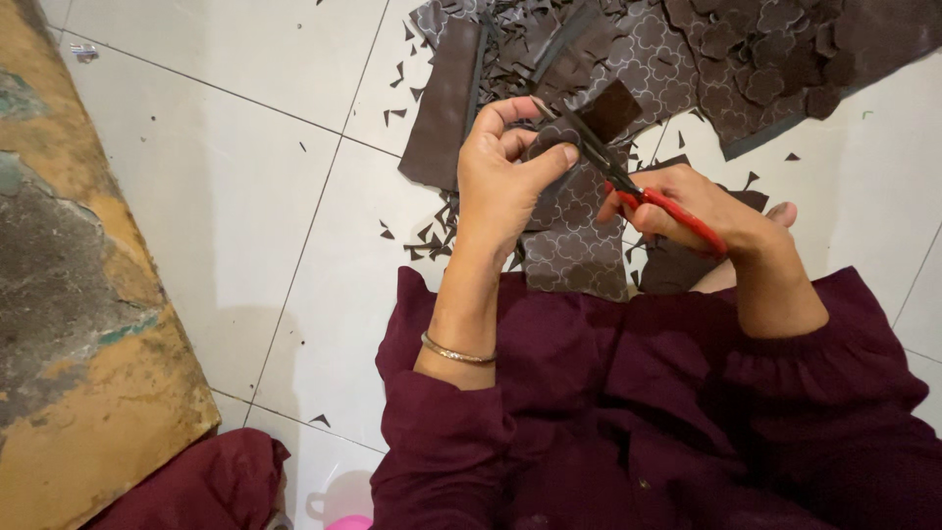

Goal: The person sits on the floor and uses red-handled scissors to cut flower-shaped pieces from a brown patterned fabric. The person holds the fabric with the left hand and cuts with the right, repeatedly trimming shapes and dropping the cut pieces onto the floor.

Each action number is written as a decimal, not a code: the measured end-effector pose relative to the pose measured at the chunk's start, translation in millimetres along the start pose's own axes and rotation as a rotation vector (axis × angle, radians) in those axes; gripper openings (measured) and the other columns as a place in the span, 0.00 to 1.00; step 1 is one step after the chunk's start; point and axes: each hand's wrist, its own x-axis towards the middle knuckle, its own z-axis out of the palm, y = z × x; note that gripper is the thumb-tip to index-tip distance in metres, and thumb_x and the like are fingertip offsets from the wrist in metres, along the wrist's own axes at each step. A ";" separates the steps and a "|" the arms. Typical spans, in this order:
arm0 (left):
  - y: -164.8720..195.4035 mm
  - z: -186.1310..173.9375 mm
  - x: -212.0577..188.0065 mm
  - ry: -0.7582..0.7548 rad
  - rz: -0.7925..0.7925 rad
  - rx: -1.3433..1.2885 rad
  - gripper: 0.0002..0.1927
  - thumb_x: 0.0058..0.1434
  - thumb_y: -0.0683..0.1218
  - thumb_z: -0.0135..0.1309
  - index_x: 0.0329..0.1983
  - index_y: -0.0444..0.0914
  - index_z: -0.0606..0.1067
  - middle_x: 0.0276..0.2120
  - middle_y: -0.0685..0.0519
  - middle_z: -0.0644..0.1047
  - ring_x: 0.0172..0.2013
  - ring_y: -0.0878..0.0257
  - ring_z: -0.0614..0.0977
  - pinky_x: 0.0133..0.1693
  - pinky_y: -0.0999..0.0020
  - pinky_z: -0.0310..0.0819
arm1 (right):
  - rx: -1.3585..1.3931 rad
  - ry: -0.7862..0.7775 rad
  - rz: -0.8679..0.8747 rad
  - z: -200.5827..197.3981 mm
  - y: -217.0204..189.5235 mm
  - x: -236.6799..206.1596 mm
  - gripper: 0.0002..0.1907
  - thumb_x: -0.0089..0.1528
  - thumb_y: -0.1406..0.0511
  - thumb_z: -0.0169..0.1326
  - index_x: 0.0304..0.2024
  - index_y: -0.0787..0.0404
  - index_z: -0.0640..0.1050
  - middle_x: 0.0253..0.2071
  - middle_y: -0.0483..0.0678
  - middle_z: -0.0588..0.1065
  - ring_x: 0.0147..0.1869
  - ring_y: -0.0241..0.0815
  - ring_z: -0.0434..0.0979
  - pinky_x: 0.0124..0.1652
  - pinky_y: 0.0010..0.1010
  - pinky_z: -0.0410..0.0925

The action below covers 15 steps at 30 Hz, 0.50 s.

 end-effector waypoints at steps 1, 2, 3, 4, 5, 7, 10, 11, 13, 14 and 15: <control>0.0 0.0 -0.6 -0.001 0.000 0.001 0.26 0.54 0.33 0.65 0.55 0.32 0.70 0.31 0.53 0.80 0.32 0.71 0.80 0.35 0.78 0.75 | 0.008 -0.001 -0.012 0.3 0.8 -0.8 0.24 0.58 0.53 0.46 0.43 0.61 0.83 0.22 0.43 0.71 0.27 0.35 0.69 0.29 0.30 0.66; 0.0 -0.1 -0.6 -0.003 0.002 0.003 0.26 0.54 0.33 0.65 0.55 0.32 0.70 0.31 0.53 0.80 0.32 0.71 0.80 0.35 0.78 0.75 | 0.015 -0.001 -0.026 0.6 1.9 -1.4 0.24 0.58 0.53 0.45 0.42 0.61 0.83 0.22 0.43 0.71 0.27 0.35 0.70 0.29 0.30 0.66; 0.1 -0.3 0.0 -0.004 0.005 0.005 0.26 0.54 0.33 0.65 0.55 0.32 0.70 0.31 0.53 0.80 0.32 0.71 0.80 0.35 0.78 0.75 | 0.021 0.000 -0.041 0.8 3.2 -1.4 0.24 0.58 0.53 0.45 0.42 0.61 0.83 0.22 0.43 0.71 0.27 0.35 0.71 0.29 0.30 0.66; 0.6 -0.7 1.0 -0.006 0.010 0.001 0.26 0.54 0.33 0.65 0.55 0.32 0.70 0.31 0.53 0.80 0.32 0.71 0.80 0.35 0.78 0.75 | 0.020 0.005 -0.045 0.9 4.6 -0.7 0.25 0.59 0.52 0.45 0.42 0.61 0.83 0.22 0.43 0.71 0.27 0.35 0.70 0.29 0.30 0.66; 0.7 -1.4 0.9 -0.009 0.011 -0.002 0.26 0.54 0.33 0.65 0.55 0.32 0.70 0.31 0.53 0.80 0.31 0.70 0.80 0.35 0.78 0.75 | 0.023 0.010 -0.046 2.2 6.1 -1.5 0.25 0.59 0.51 0.45 0.42 0.62 0.82 0.22 0.43 0.71 0.28 0.35 0.70 0.29 0.30 0.65; 0.8 -1.3 1.3 -0.017 0.007 -0.019 0.26 0.54 0.33 0.64 0.56 0.32 0.70 0.31 0.53 0.81 0.32 0.70 0.81 0.35 0.78 0.75 | 0.031 0.018 -0.023 3.4 8.8 -0.8 0.25 0.60 0.50 0.46 0.41 0.62 0.82 0.22 0.44 0.70 0.27 0.36 0.68 0.29 0.30 0.65; 2.0 -1.8 0.4 -0.026 -0.012 -0.059 0.27 0.54 0.33 0.64 0.57 0.31 0.70 0.32 0.52 0.81 0.33 0.70 0.81 0.36 0.77 0.77 | 0.059 0.009 0.000 6.0 10.8 2.6 0.26 0.63 0.48 0.47 0.39 0.63 0.83 0.21 0.44 0.70 0.25 0.37 0.68 0.28 0.30 0.65; 2.5 -1.7 1.3 -0.034 -0.017 -0.078 0.27 0.54 0.33 0.64 0.57 0.31 0.70 0.32 0.52 0.81 0.33 0.69 0.82 0.36 0.77 0.77 | 0.068 0.004 -0.024 6.2 10.9 3.4 0.28 0.64 0.46 0.47 0.39 0.63 0.82 0.21 0.43 0.71 0.25 0.36 0.70 0.28 0.29 0.66; 3.8 -1.8 2.2 -0.048 -0.023 -0.097 0.27 0.54 0.32 0.63 0.58 0.31 0.70 0.33 0.51 0.81 0.33 0.69 0.82 0.37 0.76 0.77 | 0.095 -0.006 -0.054 6.0 10.2 3.7 0.32 0.64 0.42 0.45 0.38 0.63 0.81 0.21 0.42 0.71 0.25 0.35 0.71 0.27 0.27 0.66; 4.4 -2.4 1.6 -0.052 -0.026 -0.098 0.28 0.55 0.32 0.63 0.58 0.31 0.70 0.33 0.51 0.81 0.33 0.69 0.82 0.37 0.76 0.77 | 0.114 -0.013 -0.058 5.5 9.6 2.7 0.34 0.64 0.40 0.43 0.37 0.62 0.81 0.20 0.42 0.70 0.24 0.34 0.71 0.26 0.27 0.66; 4.7 -2.7 0.9 -0.056 -0.030 -0.098 0.28 0.55 0.32 0.63 0.59 0.30 0.69 0.33 0.50 0.81 0.33 0.68 0.82 0.37 0.76 0.77 | 0.134 -0.020 -0.062 5.5 9.1 2.0 0.36 0.63 0.38 0.41 0.36 0.62 0.80 0.20 0.42 0.70 0.23 0.34 0.71 0.25 0.26 0.66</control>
